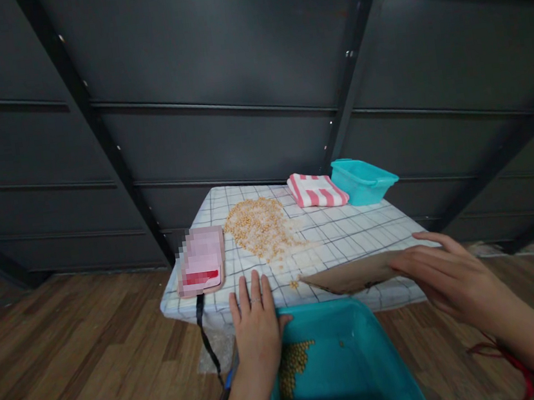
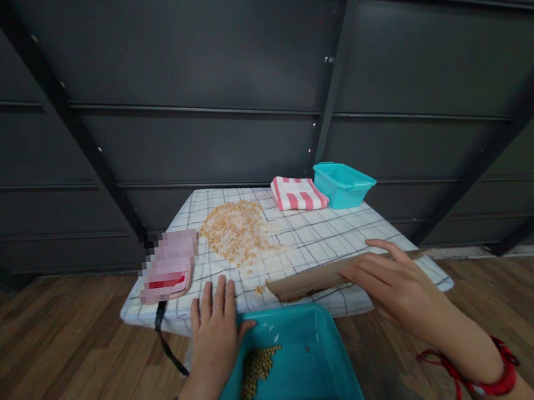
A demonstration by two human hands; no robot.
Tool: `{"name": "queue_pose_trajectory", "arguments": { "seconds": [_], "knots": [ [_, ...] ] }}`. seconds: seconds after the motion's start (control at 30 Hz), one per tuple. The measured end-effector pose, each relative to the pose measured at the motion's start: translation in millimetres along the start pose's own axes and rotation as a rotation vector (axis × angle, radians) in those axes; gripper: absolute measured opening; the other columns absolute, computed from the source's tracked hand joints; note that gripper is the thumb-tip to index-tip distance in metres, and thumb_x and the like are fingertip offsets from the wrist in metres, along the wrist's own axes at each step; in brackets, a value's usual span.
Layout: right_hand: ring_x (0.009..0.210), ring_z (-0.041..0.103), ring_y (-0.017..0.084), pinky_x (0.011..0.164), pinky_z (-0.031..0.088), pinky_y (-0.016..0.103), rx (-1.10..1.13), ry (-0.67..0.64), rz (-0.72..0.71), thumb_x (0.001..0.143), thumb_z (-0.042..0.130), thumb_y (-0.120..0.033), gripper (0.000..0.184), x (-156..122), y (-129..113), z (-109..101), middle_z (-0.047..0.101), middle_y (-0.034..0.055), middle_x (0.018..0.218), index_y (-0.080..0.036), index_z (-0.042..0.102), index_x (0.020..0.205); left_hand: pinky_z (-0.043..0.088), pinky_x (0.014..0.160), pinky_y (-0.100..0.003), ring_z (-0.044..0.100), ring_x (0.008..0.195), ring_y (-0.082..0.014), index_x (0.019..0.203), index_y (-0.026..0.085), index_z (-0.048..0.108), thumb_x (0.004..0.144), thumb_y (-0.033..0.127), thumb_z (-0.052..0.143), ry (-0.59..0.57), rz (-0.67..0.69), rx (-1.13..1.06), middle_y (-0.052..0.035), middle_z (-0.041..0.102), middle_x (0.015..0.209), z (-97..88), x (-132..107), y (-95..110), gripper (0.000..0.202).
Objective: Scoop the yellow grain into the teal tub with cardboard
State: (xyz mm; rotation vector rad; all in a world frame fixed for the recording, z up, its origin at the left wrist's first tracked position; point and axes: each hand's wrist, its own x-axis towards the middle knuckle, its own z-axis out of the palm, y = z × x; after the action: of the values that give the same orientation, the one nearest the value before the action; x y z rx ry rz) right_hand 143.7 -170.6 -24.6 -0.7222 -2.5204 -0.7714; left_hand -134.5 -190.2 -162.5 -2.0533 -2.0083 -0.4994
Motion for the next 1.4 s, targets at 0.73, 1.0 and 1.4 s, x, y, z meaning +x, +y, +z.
{"name": "queue_pose_trajectory", "arguments": {
  "seconds": [0.73,1.0,1.4],
  "knots": [
    [0.071,0.063,0.016,0.087,0.043,0.041,-0.017,0.032,-0.024,0.076,0.035,0.003,0.038,8,2,4,0.068,0.0018,0.079,-0.02,0.052,0.101,0.039,0.101,-0.054,0.042,0.128,-0.0358,0.132,0.014,0.048,0.077,0.03,0.059,-0.024,-0.019,0.033,-0.014,0.047,0.14,-6.2,3,4,0.058],
    [0.075,0.063,0.016,0.095,0.037,0.043,0.004,-0.029,-0.016,0.079,0.036,0.003,0.035,-1,-3,-4,0.068,0.0023,0.083,-0.018,0.053,0.102,0.036,0.103,-0.054,0.039,0.13,-0.0348,0.134,0.013,0.045,0.08,0.029,0.055,0.001,0.008,0.042,-0.0153,0.045,0.142,-0.1,0,1,0.057],
    [0.072,0.063,0.015,0.091,0.042,0.041,0.023,0.005,0.004,0.076,0.036,0.005,0.037,8,-6,5,0.067,0.0012,0.079,-0.019,0.052,0.1,0.036,0.102,-0.054,0.041,0.129,-0.0347,0.133,0.014,0.046,0.08,0.03,0.053,0.019,0.006,0.02,-0.0157,0.047,0.14,-0.3,1,0,0.056]
  ]
}}
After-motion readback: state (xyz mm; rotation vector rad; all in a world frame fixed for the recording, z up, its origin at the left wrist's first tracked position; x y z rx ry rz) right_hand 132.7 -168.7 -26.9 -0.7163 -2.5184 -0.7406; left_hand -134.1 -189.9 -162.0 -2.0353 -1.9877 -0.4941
